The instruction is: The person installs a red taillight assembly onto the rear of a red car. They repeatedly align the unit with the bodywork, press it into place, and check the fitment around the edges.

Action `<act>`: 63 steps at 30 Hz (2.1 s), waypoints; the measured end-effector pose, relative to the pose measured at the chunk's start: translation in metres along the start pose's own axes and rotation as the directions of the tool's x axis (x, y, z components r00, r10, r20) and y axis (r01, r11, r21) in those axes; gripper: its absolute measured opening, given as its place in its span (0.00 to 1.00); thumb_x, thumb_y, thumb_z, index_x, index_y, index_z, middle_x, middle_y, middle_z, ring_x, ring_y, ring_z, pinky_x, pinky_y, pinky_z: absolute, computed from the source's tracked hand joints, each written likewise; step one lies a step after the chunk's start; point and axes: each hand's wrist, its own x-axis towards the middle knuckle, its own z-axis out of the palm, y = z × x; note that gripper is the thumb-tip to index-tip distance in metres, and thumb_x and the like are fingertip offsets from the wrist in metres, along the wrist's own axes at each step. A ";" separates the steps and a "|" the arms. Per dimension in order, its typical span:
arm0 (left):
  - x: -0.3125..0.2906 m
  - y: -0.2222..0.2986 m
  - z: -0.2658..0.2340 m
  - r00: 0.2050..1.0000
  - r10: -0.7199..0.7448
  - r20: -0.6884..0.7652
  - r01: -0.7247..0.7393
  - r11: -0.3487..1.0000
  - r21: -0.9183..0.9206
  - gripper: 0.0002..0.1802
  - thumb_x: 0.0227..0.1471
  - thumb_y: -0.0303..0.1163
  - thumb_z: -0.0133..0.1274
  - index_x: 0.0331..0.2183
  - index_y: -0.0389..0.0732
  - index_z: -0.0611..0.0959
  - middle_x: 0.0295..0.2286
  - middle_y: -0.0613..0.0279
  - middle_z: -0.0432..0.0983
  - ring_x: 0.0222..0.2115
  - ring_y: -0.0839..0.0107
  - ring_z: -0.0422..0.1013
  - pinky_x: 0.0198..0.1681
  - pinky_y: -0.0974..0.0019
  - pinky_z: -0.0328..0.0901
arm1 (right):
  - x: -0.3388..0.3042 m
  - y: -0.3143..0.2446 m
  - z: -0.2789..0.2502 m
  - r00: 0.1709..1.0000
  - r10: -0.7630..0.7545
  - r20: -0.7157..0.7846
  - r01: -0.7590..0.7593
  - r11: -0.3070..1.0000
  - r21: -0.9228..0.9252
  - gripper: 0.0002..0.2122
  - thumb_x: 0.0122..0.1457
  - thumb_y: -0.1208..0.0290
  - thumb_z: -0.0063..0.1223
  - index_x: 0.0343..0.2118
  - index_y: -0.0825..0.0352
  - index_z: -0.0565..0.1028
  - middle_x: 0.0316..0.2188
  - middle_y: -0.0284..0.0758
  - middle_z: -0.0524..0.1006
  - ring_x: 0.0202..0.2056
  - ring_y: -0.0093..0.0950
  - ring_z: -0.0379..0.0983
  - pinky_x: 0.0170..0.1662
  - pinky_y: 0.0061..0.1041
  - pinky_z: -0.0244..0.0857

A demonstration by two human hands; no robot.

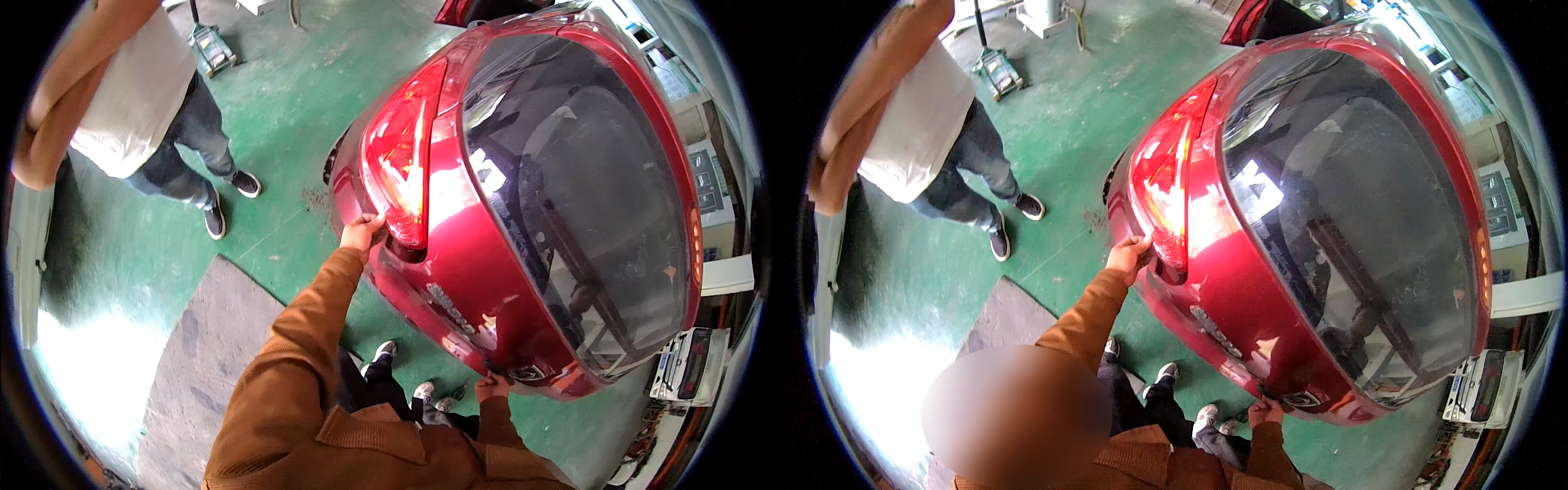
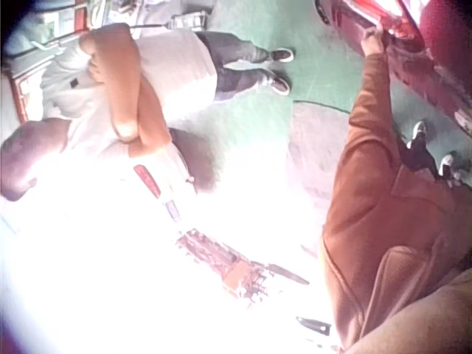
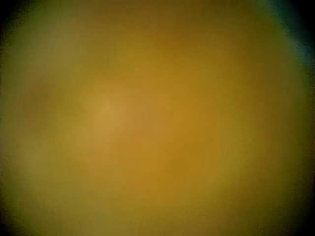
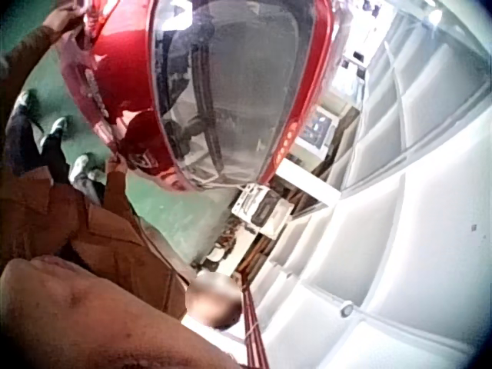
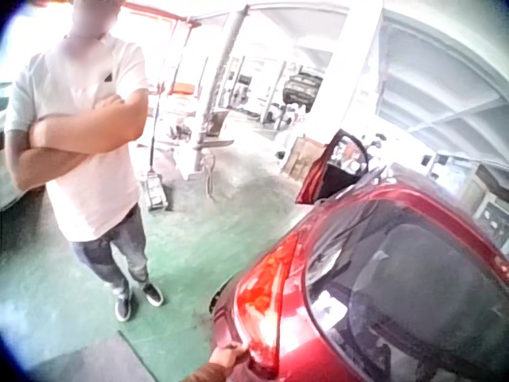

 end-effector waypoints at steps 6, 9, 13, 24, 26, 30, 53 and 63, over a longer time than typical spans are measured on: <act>0.015 -0.007 -0.011 1.000 -0.020 0.006 0.020 1.000 0.013 0.08 0.59 0.34 0.64 0.34 0.46 0.79 0.30 0.67 0.81 0.31 0.72 0.77 0.37 0.65 0.72 | -0.042 0.002 -0.027 0.999 -0.001 0.051 0.002 1.000 -0.020 0.03 0.55 0.74 0.53 0.33 0.59 0.74 0.27 0.25 0.74 0.23 0.22 0.67 0.31 0.28 0.59; 0.011 0.000 -0.006 0.999 -0.048 0.019 0.049 0.998 -0.029 0.10 0.59 0.36 0.64 0.35 0.44 0.80 0.29 0.66 0.80 0.28 0.72 0.76 0.34 0.69 0.71 | -0.072 0.002 -0.038 0.998 -0.025 0.059 0.023 0.999 0.031 0.02 0.55 0.71 0.54 0.31 0.58 0.74 0.25 0.25 0.72 0.22 0.22 0.66 0.30 0.27 0.58; 0.010 -0.003 -0.012 0.997 -0.049 0.066 0.054 0.996 -0.070 0.10 0.60 0.38 0.63 0.37 0.45 0.80 0.29 0.68 0.79 0.29 0.71 0.76 0.36 0.67 0.71 | -0.111 0.006 -0.049 0.991 -0.126 0.043 0.124 0.992 0.034 0.04 0.51 0.70 0.55 0.30 0.56 0.74 0.25 0.24 0.72 0.22 0.22 0.66 0.28 0.27 0.58; 0.001 -0.019 -0.011 0.997 -0.068 0.032 0.070 0.994 -0.080 0.21 0.59 0.54 0.62 0.39 0.46 0.82 0.30 0.67 0.78 0.32 0.69 0.76 0.38 0.66 0.69 | -0.223 0.010 -0.048 0.914 -0.392 0.109 0.395 0.919 -0.002 0.15 0.51 0.65 0.55 0.44 0.56 0.79 0.38 0.27 0.82 0.33 0.28 0.77 0.32 0.27 0.65; 0.009 -0.022 -0.022 0.997 -0.072 -0.041 0.070 0.996 -0.048 0.29 0.59 0.54 0.62 0.47 0.38 0.80 0.32 0.61 0.80 0.32 0.65 0.79 0.36 0.64 0.72 | -0.226 -0.001 -0.069 0.912 -0.388 0.131 0.388 0.921 0.020 0.15 0.51 0.65 0.55 0.44 0.56 0.79 0.38 0.27 0.82 0.34 0.28 0.77 0.32 0.27 0.66; -0.023 -0.013 -0.024 0.995 -0.098 -0.028 0.098 0.995 0.002 0.35 0.59 0.58 0.59 0.51 0.34 0.78 0.37 0.56 0.81 0.36 0.61 0.80 0.42 0.58 0.71 | -0.261 0.004 -0.065 0.843 -0.507 0.178 0.472 0.857 0.206 0.10 0.53 0.62 0.56 0.39 0.55 0.78 0.34 0.24 0.80 0.28 0.25 0.72 0.29 0.27 0.66; -0.492 0.218 0.111 0.416 0.438 0.796 -0.736 0.677 0.012 0.34 0.70 0.50 0.40 0.63 0.33 0.69 0.58 0.53 0.71 0.57 0.60 0.68 0.62 0.56 0.61 | -0.568 -0.061 -0.002 -0.009 -0.830 0.558 0.995 -0.065 -0.081 0.19 0.67 0.76 0.49 0.60 0.74 0.70 0.55 0.45 0.77 0.49 0.33 0.78 0.51 0.27 0.71; -0.532 0.316 0.229 0.244 0.300 0.922 -0.583 0.805 -0.108 0.29 0.66 0.50 0.46 0.52 0.34 0.79 0.45 0.55 0.81 0.42 0.63 0.75 0.48 0.58 0.68 | -0.587 -0.097 -0.034 -0.766 -0.471 0.436 0.375 -0.880 -0.292 0.16 0.68 0.83 0.41 0.57 0.76 0.74 0.59 0.48 0.74 0.63 0.39 0.69 0.68 0.36 0.58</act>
